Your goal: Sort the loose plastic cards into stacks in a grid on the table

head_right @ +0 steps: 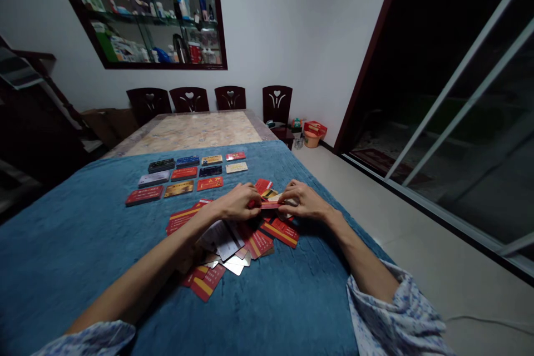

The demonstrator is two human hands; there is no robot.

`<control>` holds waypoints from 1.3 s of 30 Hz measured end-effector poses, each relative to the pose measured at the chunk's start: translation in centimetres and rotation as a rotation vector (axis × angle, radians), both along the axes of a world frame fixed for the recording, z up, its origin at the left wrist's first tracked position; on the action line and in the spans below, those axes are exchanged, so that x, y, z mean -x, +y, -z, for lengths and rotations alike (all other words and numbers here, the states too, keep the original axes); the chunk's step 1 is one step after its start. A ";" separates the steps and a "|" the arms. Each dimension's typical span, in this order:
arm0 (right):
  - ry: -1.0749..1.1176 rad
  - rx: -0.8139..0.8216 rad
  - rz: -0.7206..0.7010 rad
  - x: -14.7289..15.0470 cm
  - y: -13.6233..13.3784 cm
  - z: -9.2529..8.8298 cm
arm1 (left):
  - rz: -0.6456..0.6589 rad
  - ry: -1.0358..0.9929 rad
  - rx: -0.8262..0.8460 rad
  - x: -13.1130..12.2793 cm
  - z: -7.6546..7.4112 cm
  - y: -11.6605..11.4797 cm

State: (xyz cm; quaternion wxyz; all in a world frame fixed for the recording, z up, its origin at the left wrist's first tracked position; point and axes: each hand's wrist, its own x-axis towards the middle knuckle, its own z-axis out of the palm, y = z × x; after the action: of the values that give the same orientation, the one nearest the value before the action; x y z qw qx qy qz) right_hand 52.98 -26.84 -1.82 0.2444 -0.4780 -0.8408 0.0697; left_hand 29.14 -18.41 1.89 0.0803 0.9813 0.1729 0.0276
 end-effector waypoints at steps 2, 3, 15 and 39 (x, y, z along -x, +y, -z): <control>0.025 -0.005 0.019 0.0 0.0 0.1 | 0.007 -0.041 0.016 0.1 0.0 0.3; 0.041 -0.012 0.031 0.0 0.1 0.2 | 0.009 -0.067 0.020 0.1 0.0 0.5; 0.102 -0.154 0.147 -0.3 1.1 1.7 | -0.082 -0.271 0.023 0.1 1.5 2.0; 0.088 -0.081 0.204 -0.3 1.9 2.9 | -0.170 -0.327 0.027 -0.1 2.4 2.3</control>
State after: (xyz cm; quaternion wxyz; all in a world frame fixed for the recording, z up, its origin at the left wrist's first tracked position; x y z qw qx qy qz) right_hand 53.30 -24.98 -4.70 0.3060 -0.5472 -0.7784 0.0315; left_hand 29.22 -16.08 -0.52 0.1180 0.9444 0.2400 0.1910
